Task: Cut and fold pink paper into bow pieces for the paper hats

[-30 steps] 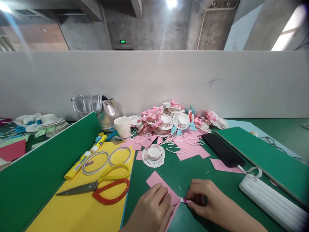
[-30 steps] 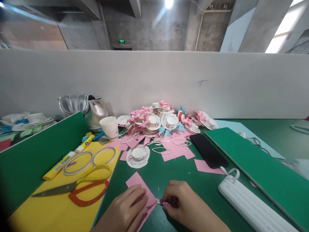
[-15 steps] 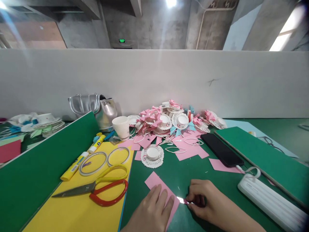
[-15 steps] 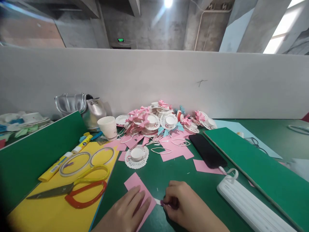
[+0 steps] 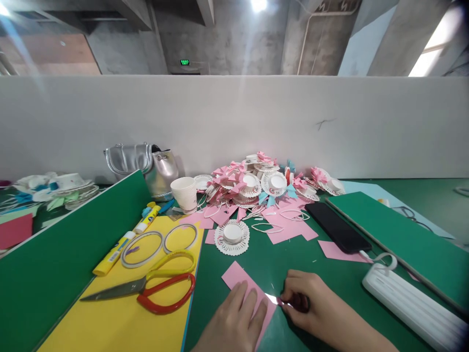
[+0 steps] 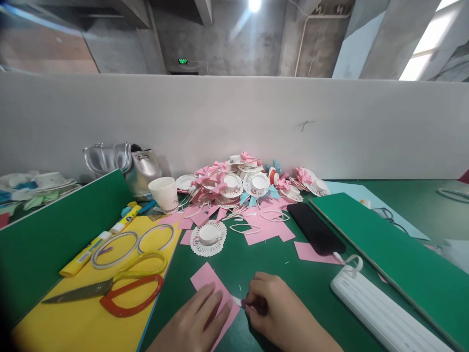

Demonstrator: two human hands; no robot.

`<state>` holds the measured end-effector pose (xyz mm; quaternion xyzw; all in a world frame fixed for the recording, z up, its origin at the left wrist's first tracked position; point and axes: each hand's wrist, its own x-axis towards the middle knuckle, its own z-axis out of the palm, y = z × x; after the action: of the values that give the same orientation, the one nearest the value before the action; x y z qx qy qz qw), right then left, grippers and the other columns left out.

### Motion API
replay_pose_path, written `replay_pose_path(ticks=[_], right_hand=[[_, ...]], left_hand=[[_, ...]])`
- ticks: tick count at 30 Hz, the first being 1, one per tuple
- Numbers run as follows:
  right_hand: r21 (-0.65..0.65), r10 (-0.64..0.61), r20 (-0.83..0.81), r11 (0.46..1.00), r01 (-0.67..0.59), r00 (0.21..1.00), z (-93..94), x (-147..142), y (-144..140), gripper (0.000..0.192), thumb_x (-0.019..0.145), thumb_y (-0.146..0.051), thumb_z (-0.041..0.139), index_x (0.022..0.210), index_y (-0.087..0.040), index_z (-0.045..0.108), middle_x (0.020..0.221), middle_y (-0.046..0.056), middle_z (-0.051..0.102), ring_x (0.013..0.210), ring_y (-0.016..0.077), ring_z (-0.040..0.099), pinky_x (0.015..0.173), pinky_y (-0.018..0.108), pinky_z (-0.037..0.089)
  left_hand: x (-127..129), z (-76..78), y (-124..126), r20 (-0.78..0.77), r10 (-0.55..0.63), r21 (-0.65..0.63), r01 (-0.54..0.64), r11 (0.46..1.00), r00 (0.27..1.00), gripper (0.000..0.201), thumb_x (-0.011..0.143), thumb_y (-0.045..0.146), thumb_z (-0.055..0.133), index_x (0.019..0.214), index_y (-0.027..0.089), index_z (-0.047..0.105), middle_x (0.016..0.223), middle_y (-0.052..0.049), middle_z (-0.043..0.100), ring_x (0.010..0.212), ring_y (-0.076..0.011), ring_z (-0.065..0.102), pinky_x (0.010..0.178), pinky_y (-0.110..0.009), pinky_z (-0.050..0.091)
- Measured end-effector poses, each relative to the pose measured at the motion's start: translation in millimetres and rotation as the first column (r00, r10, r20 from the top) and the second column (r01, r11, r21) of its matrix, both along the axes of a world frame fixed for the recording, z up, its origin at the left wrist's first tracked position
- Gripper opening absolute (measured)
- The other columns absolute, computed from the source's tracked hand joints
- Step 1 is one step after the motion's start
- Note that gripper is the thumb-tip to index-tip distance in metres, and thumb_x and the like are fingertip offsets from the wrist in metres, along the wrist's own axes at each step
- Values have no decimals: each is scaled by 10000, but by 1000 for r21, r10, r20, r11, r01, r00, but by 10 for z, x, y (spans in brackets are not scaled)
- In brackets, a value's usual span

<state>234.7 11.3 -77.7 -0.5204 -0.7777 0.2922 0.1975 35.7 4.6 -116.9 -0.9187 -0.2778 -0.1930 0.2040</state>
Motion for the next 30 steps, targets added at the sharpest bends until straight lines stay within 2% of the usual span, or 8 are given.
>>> replay_pose_path(ticks=[4,8,18,30], right_hand=[[3,9,31,1000,-9,999,22,54,-5,163,615,-27,468,591,-175,535,611,-21,497,554,101,498,497,184,354],[11,18,19,1000,-18,1000,0,28,10,144,665,-61,473,594,-173,528,620,-13,496,553,104,496,495,190,358],[46,-3,-35,999,4,999,-86,-84,40,140,701,-72,467,615,-177,502,663,-13,473,574,103,482,503,196,358],[19,24,24,1000,-24,999,-12,25,39,167,616,-21,456,590,-182,494,631,-24,480,549,97,474,487,185,337]], left_hand=[[72,-68,-18,64,-5,61,1,998,998,200,797,152,447,972,136,543,884,-78,636,850,-235,578,739,-324,463],[95,-124,-20,76,-3,77,-3,997,997,201,793,141,443,963,137,549,878,-76,643,847,-235,582,741,-327,465],[102,-61,-28,94,-1,97,-8,995,996,212,801,131,432,977,135,551,886,-74,650,846,-229,587,747,-321,459],[193,-209,-61,115,-18,145,1,989,993,174,802,150,476,952,158,563,850,-47,662,802,-228,623,691,-306,505]])
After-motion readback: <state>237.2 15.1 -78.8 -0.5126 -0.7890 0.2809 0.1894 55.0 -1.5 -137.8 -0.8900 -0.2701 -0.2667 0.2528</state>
